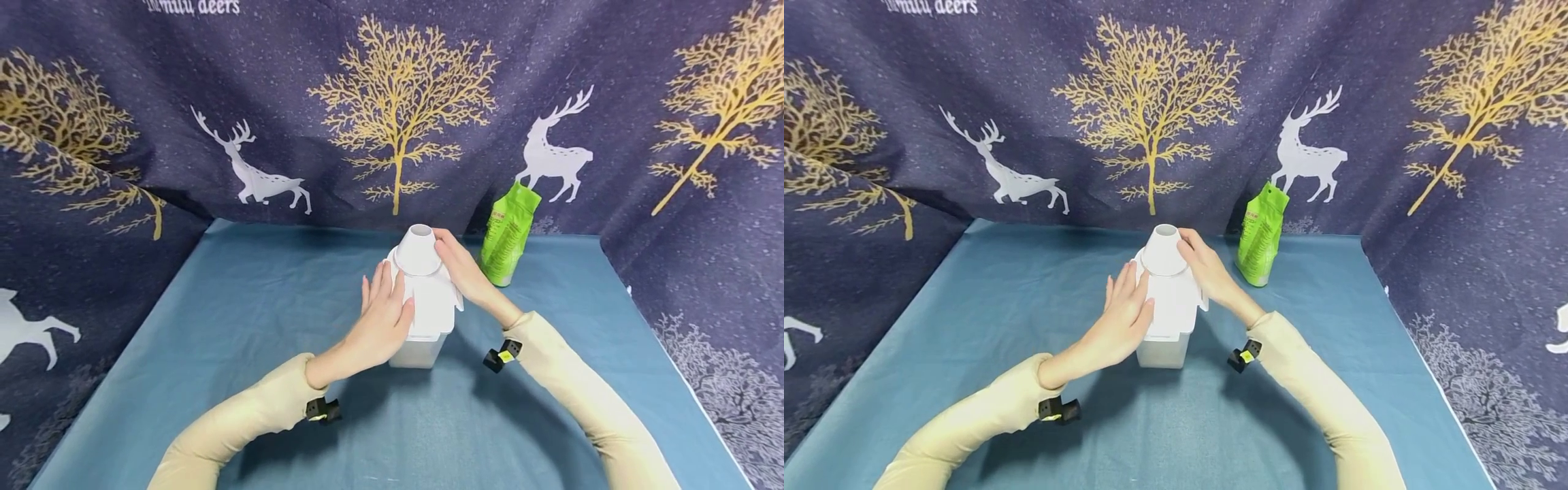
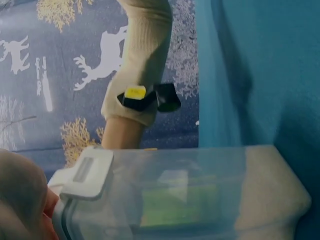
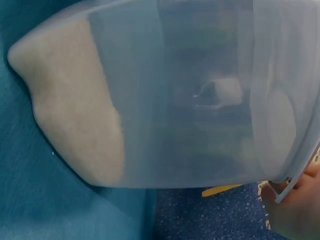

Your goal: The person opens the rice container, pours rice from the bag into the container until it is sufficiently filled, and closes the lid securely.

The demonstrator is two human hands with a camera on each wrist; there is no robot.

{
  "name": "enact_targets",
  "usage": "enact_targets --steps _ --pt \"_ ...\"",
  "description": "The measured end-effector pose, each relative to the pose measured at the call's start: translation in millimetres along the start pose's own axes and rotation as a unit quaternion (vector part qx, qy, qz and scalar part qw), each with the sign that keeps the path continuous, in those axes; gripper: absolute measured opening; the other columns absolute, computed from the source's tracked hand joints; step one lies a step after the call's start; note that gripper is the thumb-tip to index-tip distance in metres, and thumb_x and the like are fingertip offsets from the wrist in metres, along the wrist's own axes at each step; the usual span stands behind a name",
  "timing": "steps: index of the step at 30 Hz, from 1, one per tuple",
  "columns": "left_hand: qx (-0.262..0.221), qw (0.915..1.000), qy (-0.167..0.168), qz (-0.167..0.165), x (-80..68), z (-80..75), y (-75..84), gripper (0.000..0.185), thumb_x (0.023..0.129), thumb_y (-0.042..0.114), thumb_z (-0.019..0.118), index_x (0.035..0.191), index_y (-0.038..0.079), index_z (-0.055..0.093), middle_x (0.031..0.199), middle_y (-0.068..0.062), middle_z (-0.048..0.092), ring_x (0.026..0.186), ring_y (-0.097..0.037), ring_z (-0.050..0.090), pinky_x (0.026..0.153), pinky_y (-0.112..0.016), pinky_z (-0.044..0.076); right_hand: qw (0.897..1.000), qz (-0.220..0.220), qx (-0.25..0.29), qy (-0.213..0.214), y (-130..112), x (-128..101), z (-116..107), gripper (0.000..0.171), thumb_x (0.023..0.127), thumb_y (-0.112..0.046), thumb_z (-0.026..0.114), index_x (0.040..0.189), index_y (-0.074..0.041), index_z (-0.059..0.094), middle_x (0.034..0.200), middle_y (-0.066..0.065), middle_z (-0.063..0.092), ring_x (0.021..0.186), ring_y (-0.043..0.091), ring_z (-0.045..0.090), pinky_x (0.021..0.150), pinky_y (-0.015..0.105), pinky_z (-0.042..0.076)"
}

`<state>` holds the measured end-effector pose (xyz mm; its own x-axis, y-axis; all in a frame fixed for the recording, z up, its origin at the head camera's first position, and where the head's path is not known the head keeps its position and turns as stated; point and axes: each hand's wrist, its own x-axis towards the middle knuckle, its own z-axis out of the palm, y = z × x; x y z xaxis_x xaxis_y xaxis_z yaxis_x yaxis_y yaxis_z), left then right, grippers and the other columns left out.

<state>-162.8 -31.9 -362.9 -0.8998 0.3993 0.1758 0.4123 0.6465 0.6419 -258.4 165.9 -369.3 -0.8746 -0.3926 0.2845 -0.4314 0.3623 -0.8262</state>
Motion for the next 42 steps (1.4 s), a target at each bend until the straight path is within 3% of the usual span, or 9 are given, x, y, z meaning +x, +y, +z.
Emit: enact_targets --steps 4,10,15,19,27,34,42 --pt "0.013 0.9997 -0.010 0.021 -4.0 0.2 4.0 0.054 0.104 0.023 0.028 0.149 -0.006 0.025 0.159 -0.028 0.003 0.149 -0.036 -0.010 0.117 -0.058 -0.007 0.999 0.032 0.013 -0.034 -5 2 -3 0.043 0.104 -0.023 0.040 0.144 -0.008 0.036 0.137 0.015 0.050 0.124 0.026 0.050 0.104 0.044 0.039" --pt "0.039 0.9987 -0.001 0.033 -4.6 1.6 9.3 0.055 0.102 0.030 0.031 0.144 -0.006 0.037 0.156 -0.024 0.023 0.150 -0.033 0.008 0.121 -0.051 0.004 0.997 0.050 -0.031 -0.054 -30 1 -6 0.052 0.099 -0.016 0.054 0.145 -0.002 0.035 0.136 0.020 0.050 0.124 0.032 0.050 0.103 0.046 0.040" --pt "0.095 0.9936 0.035 0.051 -3.0 6.5 13.1 0.070 0.096 0.044 0.049 0.140 -0.010 0.041 0.152 -0.027 0.032 0.147 -0.035 0.024 0.120 -0.048 0.019 0.996 0.047 -0.048 -0.052 -14 8 -6 0.054 0.097 -0.018 0.058 0.145 -0.006 0.038 0.135 0.017 0.053 0.122 0.030 0.053 0.101 0.045 0.043" --pt "0.126 0.9885 0.055 0.063 -2.4 9.2 13.6 0.069 0.092 0.040 0.057 0.137 -0.010 0.045 0.149 -0.027 0.038 0.143 -0.037 0.031 0.118 -0.048 0.025 0.997 0.042 -0.056 -0.044 -2 9 -5 0.053 0.096 -0.023 0.059 0.144 -0.011 0.040 0.132 0.013 0.055 0.117 0.026 0.056 0.098 0.042 0.045" --pt "0.129 0.9878 0.053 0.068 -1.6 9.3 13.3 0.067 0.091 0.036 0.057 0.135 -0.013 0.046 0.146 -0.028 0.041 0.141 -0.036 0.036 0.116 -0.050 0.027 0.997 0.045 -0.040 -0.041 -4 8 -1 0.048 0.099 -0.019 0.055 0.142 -0.008 0.039 0.127 0.016 0.057 0.111 0.028 0.058 0.092 0.041 0.046" --pt "0.113 0.9905 0.042 0.066 -0.6 6.1 12.5 0.067 0.091 0.036 0.058 0.136 -0.013 0.045 0.147 -0.027 0.040 0.142 -0.034 0.036 0.117 -0.050 0.024 0.997 0.047 -0.052 -0.036 -43 -4 -3 0.046 0.100 -0.014 0.051 0.141 0.000 0.038 0.127 0.021 0.056 0.112 0.031 0.058 0.091 0.039 0.047" --pt "0.093 0.9938 0.011 0.059 2.3 -0.7 10.1 0.070 0.089 0.036 0.060 0.138 -0.011 0.043 0.149 -0.025 0.038 0.144 -0.034 0.031 0.118 -0.049 0.023 0.997 0.050 -0.058 -0.021 -50 -7 -3 0.044 0.099 -0.014 0.054 0.138 0.000 0.041 0.123 0.021 0.058 0.107 0.032 0.060 0.086 0.038 0.047"
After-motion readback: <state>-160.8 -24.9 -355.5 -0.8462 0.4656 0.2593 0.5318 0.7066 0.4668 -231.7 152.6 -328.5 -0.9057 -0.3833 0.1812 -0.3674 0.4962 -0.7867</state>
